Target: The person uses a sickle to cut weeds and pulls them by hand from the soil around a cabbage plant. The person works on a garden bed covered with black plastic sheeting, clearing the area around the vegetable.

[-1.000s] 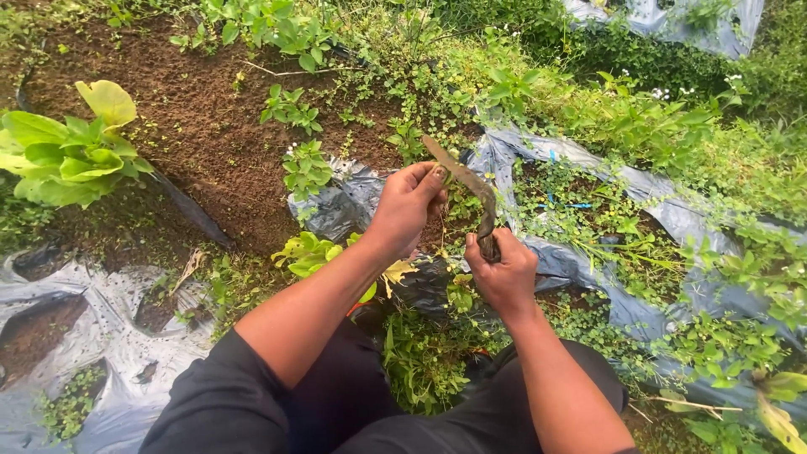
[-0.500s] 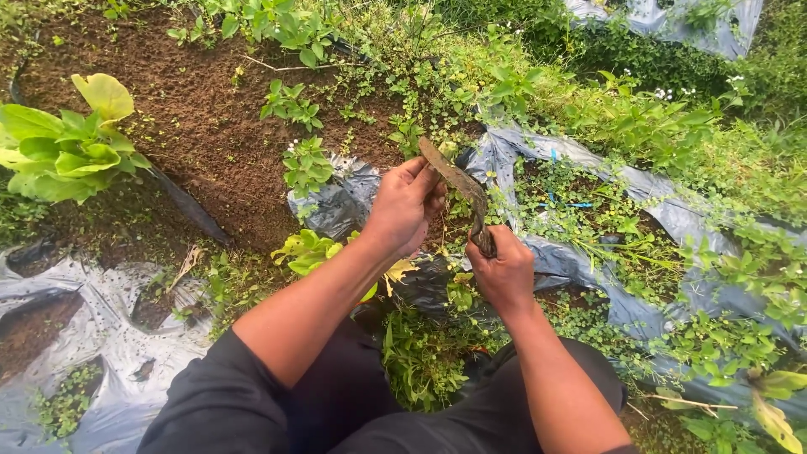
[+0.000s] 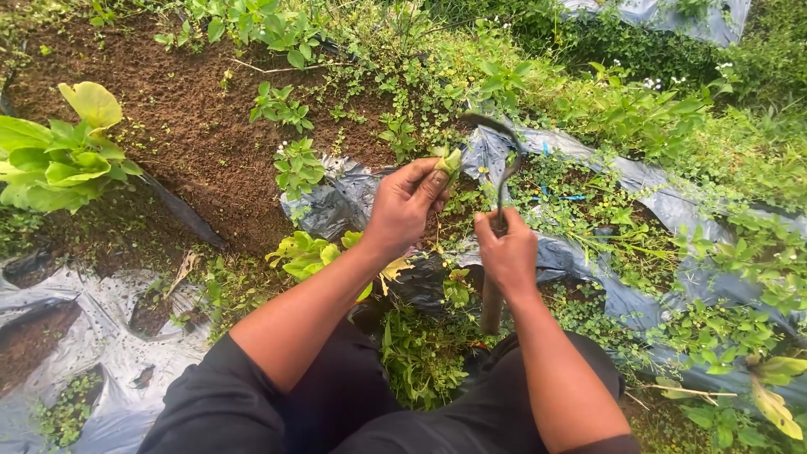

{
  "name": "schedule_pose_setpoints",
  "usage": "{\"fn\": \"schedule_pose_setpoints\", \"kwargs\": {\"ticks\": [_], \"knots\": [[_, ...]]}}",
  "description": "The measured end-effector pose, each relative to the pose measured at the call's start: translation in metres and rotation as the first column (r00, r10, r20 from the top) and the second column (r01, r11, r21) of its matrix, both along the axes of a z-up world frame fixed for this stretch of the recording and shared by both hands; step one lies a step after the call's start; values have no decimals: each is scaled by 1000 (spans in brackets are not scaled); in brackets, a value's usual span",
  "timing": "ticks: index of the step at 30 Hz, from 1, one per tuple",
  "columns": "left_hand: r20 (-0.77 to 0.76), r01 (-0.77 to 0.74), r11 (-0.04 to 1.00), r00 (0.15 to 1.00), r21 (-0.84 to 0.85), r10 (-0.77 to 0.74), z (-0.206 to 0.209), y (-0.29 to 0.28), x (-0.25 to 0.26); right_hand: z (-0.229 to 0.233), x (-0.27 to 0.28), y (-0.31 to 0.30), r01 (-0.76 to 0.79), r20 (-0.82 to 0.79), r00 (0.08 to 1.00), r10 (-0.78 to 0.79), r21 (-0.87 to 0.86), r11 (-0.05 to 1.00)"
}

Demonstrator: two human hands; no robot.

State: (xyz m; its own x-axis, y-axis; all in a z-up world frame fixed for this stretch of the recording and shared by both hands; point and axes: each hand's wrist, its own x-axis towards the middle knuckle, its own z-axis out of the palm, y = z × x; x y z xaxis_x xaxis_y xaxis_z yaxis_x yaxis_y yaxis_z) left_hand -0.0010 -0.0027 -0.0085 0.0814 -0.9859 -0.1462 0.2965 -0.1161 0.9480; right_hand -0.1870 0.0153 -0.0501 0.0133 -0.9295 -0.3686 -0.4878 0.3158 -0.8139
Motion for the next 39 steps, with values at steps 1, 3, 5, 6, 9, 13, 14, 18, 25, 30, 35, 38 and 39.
{"fn": "schedule_pose_setpoints", "kwargs": {"ticks": [1, 3, 5, 6, 9, 13, 14, 18, 25, 30, 35, 38, 39], "knots": [[1, 2, 1000, 1000, -1, -2, 2, 1, 2, -2, -1, 0, 2, 1, 1000, -2, -1, 1000], [342, 71, 993, 939, -90, -37, 5, 1, 2, -7, -4, -2, 150, 271, 958, -94, -195, 969], [483, 101, 978, 876, -183, 0, -13, -2, 2, 6, -1, -3, 153, 370, 927, -64, -219, 964], [609, 149, 951, 792, -271, 49, -23, -3, 2, 12, 1, -3, 165, 466, 884, -34, -244, 956], [700, 267, 906, 713, -327, 42, -32, 2, -8, 16, 2, -2, 154, 552, 833, -16, -204, 967], [824, 390, 866, 565, -314, 44, -38, 8, -16, 3, 4, 1, 238, 596, 797, -99, -159, 958], [856, 436, 858, 516, -271, 8, -35, 7, -15, 3, 4, 0, 239, 615, 782, -100, -147, 960], [778, 519, 844, 583, -133, -235, -39, -1, -8, 0, 0, 1, 229, 663, 745, -76, -146, 963], [536, 570, 794, 611, 212, -582, -1, 2, -1, 7, -7, -3, 99, 607, 794, 38, -190, 977], [646, 420, 898, 651, 129, -398, -4, 0, 0, 12, -2, 5, 147, 387, 922, 2, -356, 923], [338, 121, 979, 926, 164, -171, -6, -7, -1, -23, -8, 9, 72, 180, 983, 18, -481, 874], [80, -16, 983, 997, 185, 1, -8, -9, 0, -27, -7, 13, 7, 126, 990, 65, -500, 866], [-59, -64, 976, 995, 207, 78, -9, -9, -1, -27, -6, 14, -22, 108, 990, 91, -516, 856]]}}
